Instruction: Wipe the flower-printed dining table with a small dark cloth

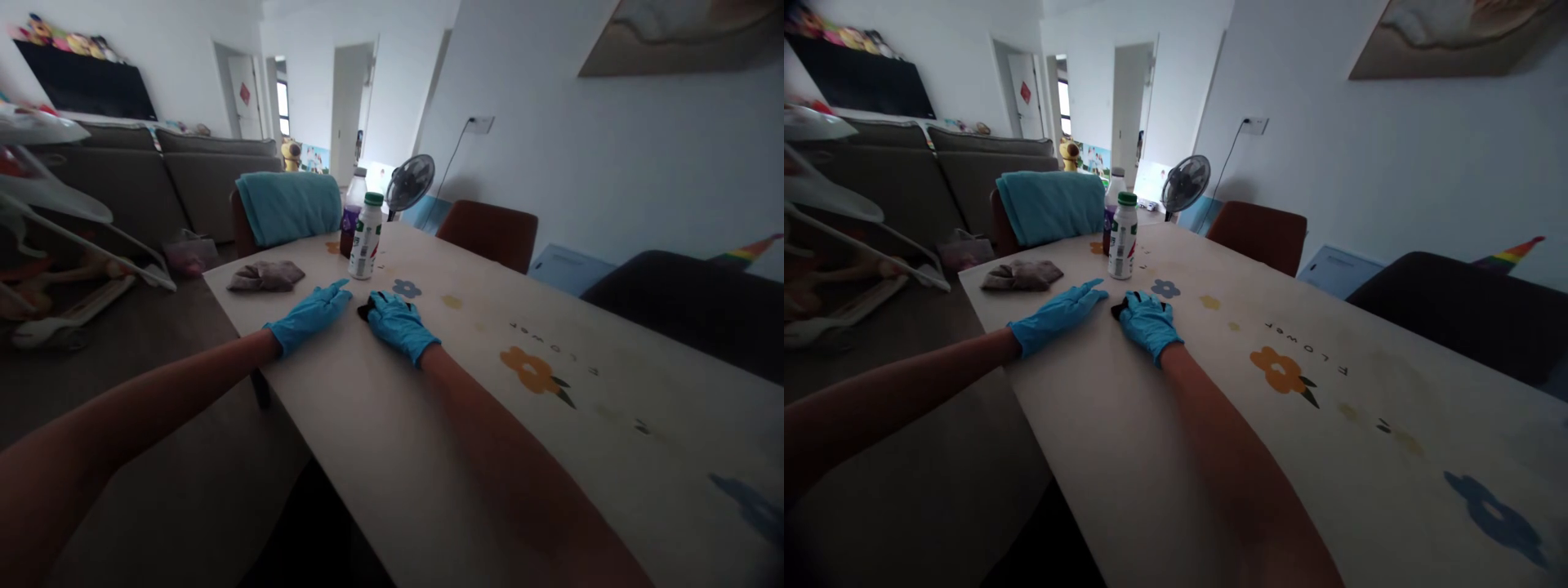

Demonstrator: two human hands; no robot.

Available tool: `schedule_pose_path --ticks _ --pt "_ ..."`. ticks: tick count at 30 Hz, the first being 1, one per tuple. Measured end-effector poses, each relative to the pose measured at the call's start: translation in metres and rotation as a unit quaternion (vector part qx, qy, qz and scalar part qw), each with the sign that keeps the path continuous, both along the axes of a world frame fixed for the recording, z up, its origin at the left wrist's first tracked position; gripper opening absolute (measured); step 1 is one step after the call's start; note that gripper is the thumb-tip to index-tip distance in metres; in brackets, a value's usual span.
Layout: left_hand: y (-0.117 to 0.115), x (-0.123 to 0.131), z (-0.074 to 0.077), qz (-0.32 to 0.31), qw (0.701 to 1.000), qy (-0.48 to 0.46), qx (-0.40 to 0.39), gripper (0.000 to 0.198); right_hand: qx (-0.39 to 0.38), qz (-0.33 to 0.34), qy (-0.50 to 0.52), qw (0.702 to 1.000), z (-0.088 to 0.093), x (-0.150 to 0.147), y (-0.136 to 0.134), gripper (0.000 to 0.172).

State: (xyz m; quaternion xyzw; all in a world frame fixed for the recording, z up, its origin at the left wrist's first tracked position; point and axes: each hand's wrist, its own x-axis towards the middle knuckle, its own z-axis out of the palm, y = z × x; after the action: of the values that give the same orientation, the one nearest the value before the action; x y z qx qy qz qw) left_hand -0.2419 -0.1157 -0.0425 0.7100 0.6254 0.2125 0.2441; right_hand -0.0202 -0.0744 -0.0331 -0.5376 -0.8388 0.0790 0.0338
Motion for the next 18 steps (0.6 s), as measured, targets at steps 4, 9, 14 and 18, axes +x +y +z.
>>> schedule_pose_path --ticks 4,9,14,18 --pt "0.001 -0.002 -0.002 0.003 1.0 -0.008 -0.002 0.082 0.003 -0.068 0.0 0.998 -0.003 -0.008 0.052 0.066" --pt "0.001 -0.006 -0.007 0.021 0.999 -0.013 -0.022 0.088 -0.012 -0.147 0.003 0.989 0.0 0.007 0.109 0.064" --pt "-0.003 -0.008 -0.007 0.028 0.999 -0.026 -0.015 0.085 -0.024 -0.214 0.006 0.977 0.005 0.046 0.138 0.067" --pt "-0.005 -0.005 -0.003 0.027 0.999 -0.013 -0.022 0.084 -0.029 -0.238 0.009 0.971 0.006 0.069 0.14 0.076"
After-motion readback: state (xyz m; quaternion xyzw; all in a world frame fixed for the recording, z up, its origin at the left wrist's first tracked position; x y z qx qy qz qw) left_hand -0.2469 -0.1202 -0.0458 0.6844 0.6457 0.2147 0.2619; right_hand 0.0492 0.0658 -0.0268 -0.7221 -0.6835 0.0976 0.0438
